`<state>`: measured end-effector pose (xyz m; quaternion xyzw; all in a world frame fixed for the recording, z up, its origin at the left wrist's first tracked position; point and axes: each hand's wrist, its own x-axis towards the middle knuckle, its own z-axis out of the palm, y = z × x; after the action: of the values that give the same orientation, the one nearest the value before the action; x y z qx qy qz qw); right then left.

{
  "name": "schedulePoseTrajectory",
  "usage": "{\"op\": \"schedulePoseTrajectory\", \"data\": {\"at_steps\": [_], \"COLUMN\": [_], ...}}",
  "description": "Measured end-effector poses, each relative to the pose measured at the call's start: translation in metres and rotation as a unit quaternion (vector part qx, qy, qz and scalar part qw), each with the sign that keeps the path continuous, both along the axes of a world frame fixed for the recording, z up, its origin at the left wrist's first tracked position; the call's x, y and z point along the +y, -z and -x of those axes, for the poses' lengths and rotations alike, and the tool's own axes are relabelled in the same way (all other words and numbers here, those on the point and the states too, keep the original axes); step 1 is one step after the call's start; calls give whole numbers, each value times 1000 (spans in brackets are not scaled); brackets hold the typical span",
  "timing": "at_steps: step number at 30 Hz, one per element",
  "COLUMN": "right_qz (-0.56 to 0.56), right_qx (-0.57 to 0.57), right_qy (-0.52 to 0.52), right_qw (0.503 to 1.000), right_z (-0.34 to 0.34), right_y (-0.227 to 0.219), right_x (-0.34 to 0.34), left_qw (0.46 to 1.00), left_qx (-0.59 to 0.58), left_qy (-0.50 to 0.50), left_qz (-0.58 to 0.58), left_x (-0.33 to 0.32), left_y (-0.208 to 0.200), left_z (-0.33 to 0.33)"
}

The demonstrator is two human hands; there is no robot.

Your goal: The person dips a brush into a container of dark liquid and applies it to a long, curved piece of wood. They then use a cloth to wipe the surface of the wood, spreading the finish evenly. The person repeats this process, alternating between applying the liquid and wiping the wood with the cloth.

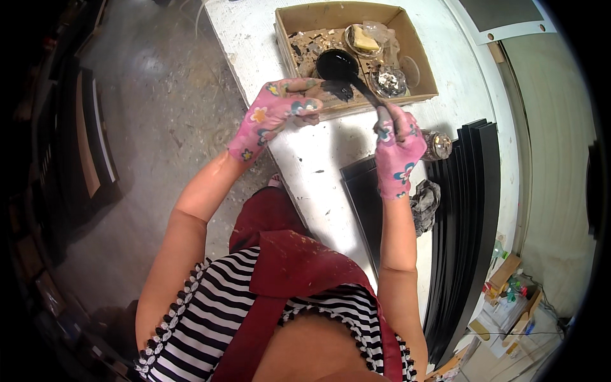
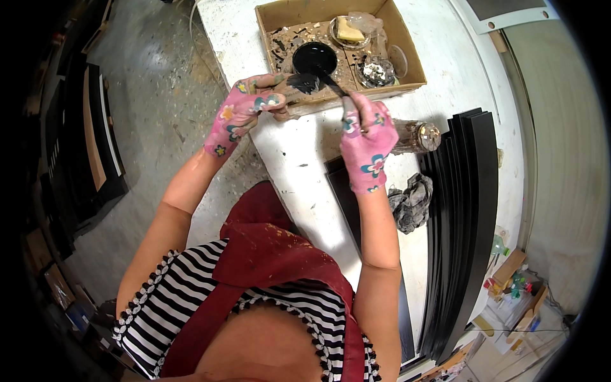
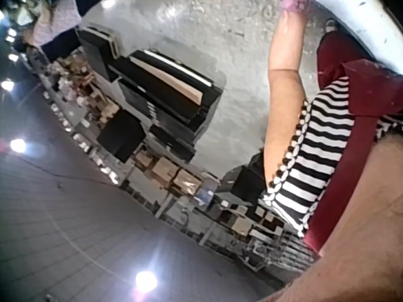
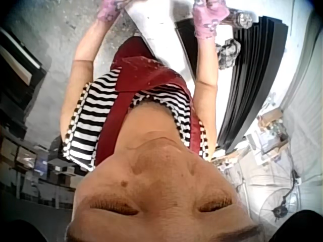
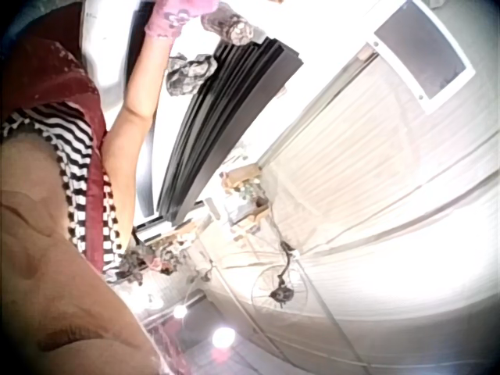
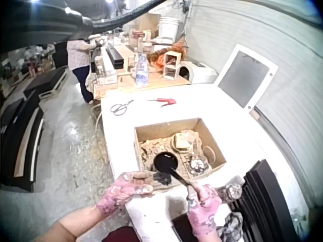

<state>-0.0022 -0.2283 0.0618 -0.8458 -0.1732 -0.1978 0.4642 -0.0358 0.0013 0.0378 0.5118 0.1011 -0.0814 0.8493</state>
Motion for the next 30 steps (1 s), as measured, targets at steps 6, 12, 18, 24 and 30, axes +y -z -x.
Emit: {"op": "schedulePoseTrajectory", "data": {"at_steps": [6, 12, 18, 24, 30], "right_qz": [-162, 18, 21, -227, -254], "right_qx": [97, -24, 1, 177, 353], "right_qy": [-21, -57, 10, -16, -96], "right_qw": [982, 998, 1000, 958, 895], "right_z": [7, 11, 1, -1, -7], "right_y": [-4, -5, 5, -7, -18], "right_x": [-3, 2, -1, -5, -5], "left_qw": [999, 998, 997, 998, 997], "left_qx": [-10, -3, 1, -15, -64], "left_qy": [-32, -24, 0, -32, -11], "left_qz": [-7, 57, 77, 55, -30], "left_x": [1, -2, -2, 1, -4], "left_y": [0, 7, 13, 0, -10], "left_z": [3, -1, 0, 6, 5]}}
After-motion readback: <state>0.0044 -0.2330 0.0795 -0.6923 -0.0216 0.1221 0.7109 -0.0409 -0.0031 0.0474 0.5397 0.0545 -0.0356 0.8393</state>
